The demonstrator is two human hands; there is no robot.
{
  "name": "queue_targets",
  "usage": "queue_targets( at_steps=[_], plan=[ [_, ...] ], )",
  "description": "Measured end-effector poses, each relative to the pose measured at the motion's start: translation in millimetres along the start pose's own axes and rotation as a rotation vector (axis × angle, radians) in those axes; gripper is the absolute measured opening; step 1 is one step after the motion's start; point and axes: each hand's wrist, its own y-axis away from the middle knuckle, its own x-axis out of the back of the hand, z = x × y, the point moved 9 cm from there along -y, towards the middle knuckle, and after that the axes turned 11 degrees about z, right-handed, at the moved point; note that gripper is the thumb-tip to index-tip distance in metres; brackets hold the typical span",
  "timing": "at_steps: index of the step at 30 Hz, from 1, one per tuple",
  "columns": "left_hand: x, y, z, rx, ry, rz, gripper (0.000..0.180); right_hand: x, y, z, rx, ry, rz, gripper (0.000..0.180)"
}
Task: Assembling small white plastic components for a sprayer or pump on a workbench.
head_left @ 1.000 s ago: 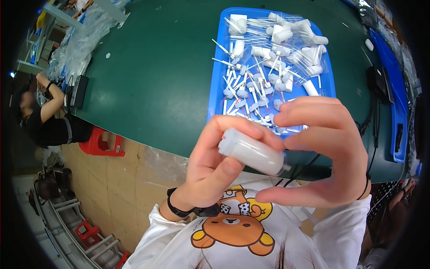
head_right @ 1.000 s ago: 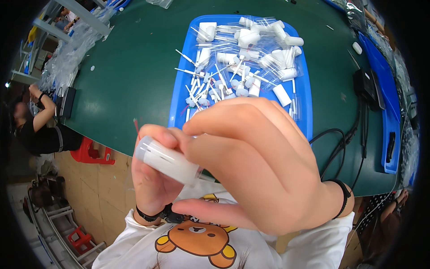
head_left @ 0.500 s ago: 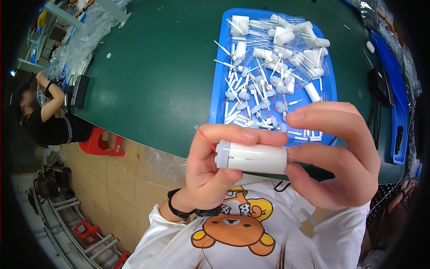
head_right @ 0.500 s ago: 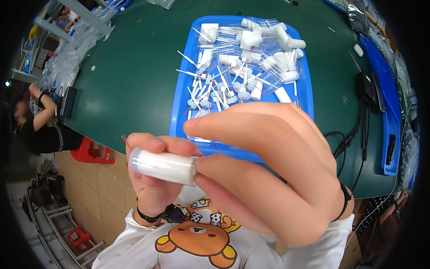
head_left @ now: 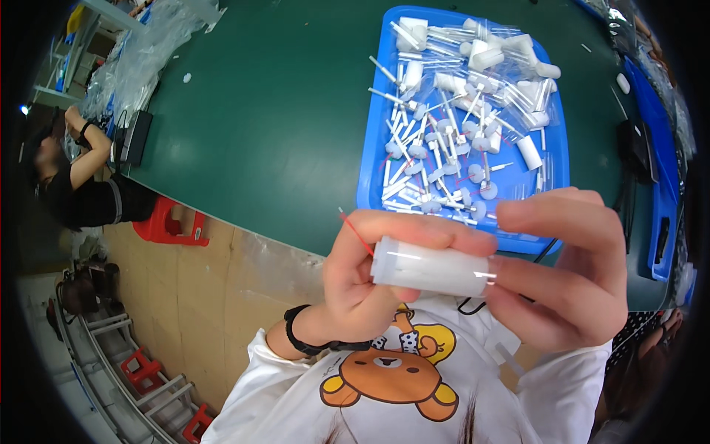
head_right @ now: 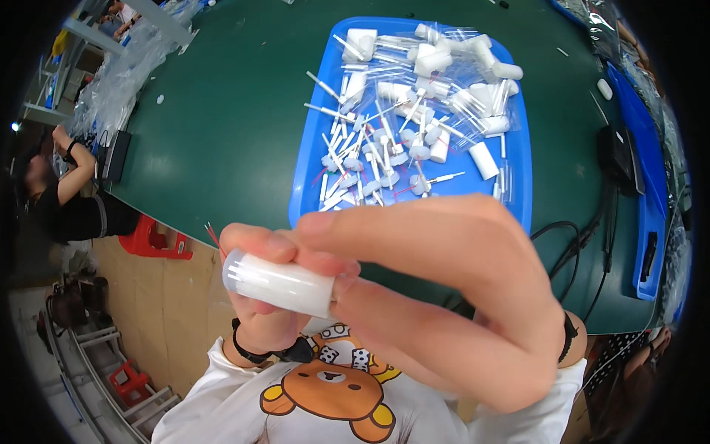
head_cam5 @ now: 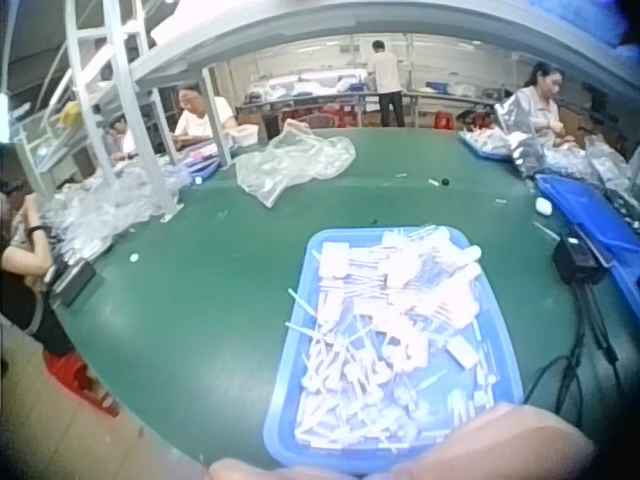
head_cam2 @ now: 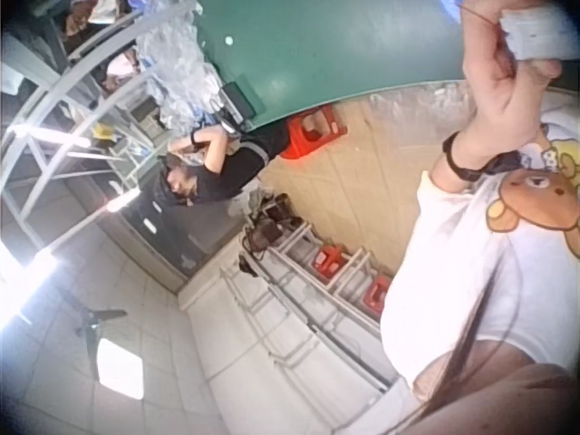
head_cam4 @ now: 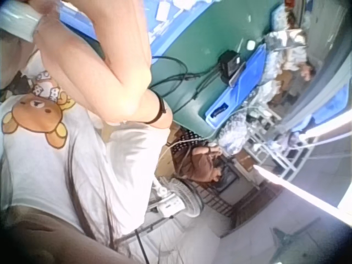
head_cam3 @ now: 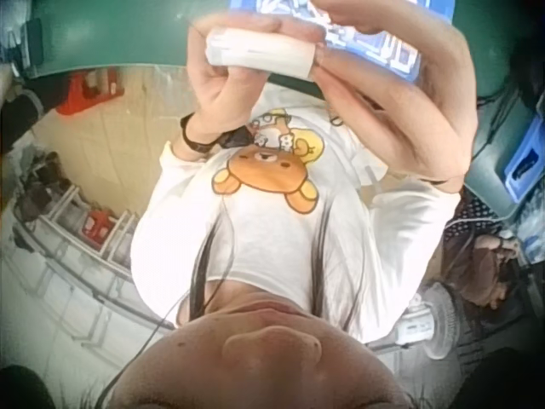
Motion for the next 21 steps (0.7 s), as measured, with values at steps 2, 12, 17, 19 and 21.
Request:
queue_targets(
  at_steps=[2,12,17,19,21],
  plan=[
    [-1,-1,2,0.000,0.002,-0.003,0.034,-4,1,2,-0.005,-0.042,-0.013,0.026],
    [92,39,67,0.093,-0.447,0.326,0.040,-14,3,-9,0.038,0.313,-0.466,0.026],
    [160,94,87,0.468,-0.773,0.375,0.034,-1,-2,-2,0.037,0.414,-0.555,0.025],
    [186,117,60,0.680,-0.946,0.333,0.035,1,-1,-1,0.032,0.433,-0.566,0.025],
    [222,151,38,0.889,-1.201,0.233,0.038,1,-3,-2,0.037,0.436,-0.574,0.024]
  ],
)
